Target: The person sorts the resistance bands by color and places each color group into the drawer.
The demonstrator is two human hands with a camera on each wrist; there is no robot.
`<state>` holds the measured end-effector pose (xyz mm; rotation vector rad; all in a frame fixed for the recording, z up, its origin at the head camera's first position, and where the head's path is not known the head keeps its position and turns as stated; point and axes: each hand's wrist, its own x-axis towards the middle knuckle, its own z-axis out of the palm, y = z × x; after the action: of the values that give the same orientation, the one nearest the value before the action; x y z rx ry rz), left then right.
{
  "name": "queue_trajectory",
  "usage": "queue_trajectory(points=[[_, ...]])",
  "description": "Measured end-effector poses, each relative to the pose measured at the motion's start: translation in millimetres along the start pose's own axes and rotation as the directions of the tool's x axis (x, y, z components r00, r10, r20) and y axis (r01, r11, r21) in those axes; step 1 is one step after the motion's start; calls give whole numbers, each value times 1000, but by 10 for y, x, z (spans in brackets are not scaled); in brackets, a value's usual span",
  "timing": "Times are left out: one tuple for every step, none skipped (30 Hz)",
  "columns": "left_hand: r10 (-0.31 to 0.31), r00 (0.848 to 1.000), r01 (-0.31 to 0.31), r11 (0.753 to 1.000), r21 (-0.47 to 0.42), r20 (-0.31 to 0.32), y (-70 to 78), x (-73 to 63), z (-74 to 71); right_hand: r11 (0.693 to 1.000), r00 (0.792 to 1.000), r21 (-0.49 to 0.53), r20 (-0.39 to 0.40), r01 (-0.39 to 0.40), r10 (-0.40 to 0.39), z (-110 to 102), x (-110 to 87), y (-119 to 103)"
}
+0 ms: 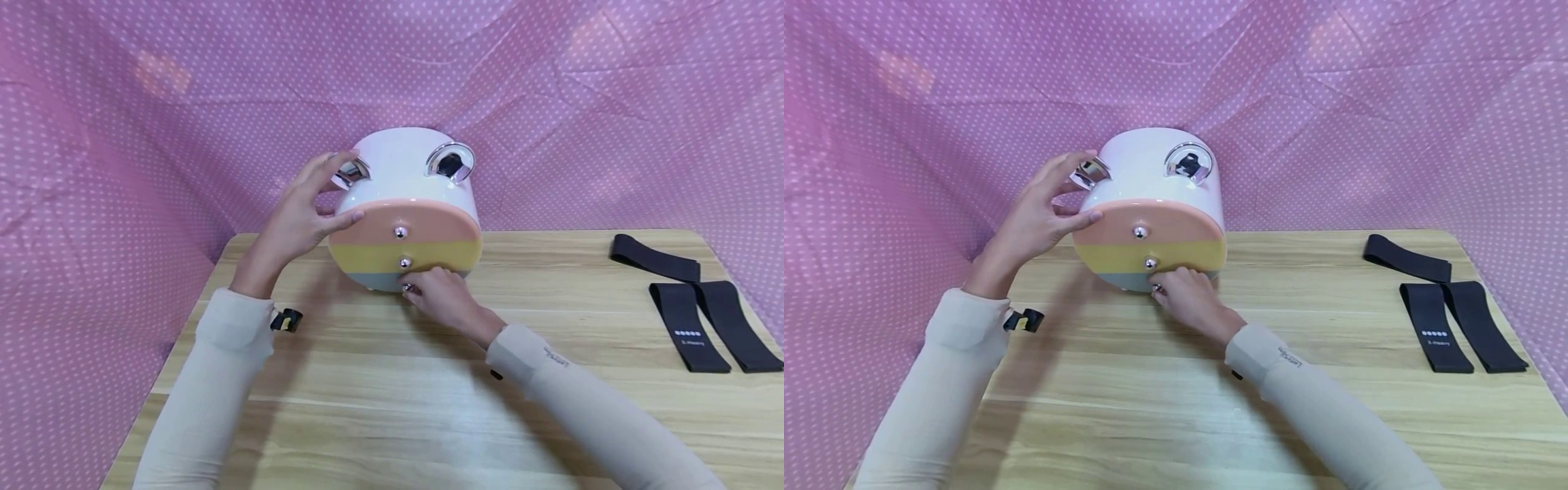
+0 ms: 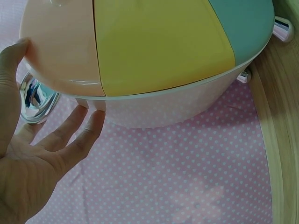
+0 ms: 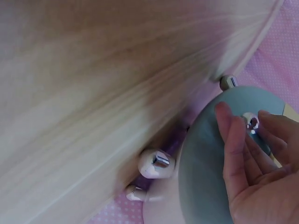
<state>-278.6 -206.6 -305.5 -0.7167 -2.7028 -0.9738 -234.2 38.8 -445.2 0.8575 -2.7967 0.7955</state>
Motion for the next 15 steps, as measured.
queue_trajectory(points=[[-2,1000,2,1000,4,-1,0,-2,-1,1000,1000,-3,-1,-6,6,9,2,0],[-3,1000,3,1000,5,-1,1,-2,-2,1000,1000,-5,-4,-10,10,17,2,2],[-3,1000,3,1000,7,-1,1,-3,-2,1000,1000,-4,-9,-12,12,25,1,4],[-2,1000,2,1000,8,-1,2,-3,-3,1000,1000,-1,-14,-14,13,33,1,7],[-1,1000,1,1000,7,0,2,-2,-3,1000,1000,2,-19,-14,14,41,0,9],[-2,1000,2,1000,7,1,1,-3,-4,1000,1000,8,-25,-14,14,48,-2,11],[-2,1000,2,1000,7,1,0,-3,-4,1000,999,11,-31,-14,14,56,-2,12],[-3,1000,3,1000,6,2,0,-3,-4,1000,999,14,-36,-13,14,62,-5,13],[-5,1000,5,1000,7,3,-2,-4,-4,1000,999,17,-41,-13,13,67,-8,12],[-7,1000,7,1000,9,2,-4,-5,-5,1000,999,19,-45,-13,14,72,-12,13],[-9,1000,9,1000,11,2,-5,-6,-6,1000,999,21,-49,-13,14,75,-17,12],[-11,1000,11,1000,12,1,-6,-6,-6,1000,998,22,-54,-12,13,78,-22,14],[-10,1000,10,1000,12,1,-6,-5,-6,1000,998,21,-59,-11,13,81,-26,15],[-10,1000,10,1000,13,0,-5,-4,-6,1000,998,22,-64,-11,12,83,-32,16],[-10,1000,10,1000,14,-1,-4,-4,-6,1000,998,22,-69,-10,12,85,-38,17]])
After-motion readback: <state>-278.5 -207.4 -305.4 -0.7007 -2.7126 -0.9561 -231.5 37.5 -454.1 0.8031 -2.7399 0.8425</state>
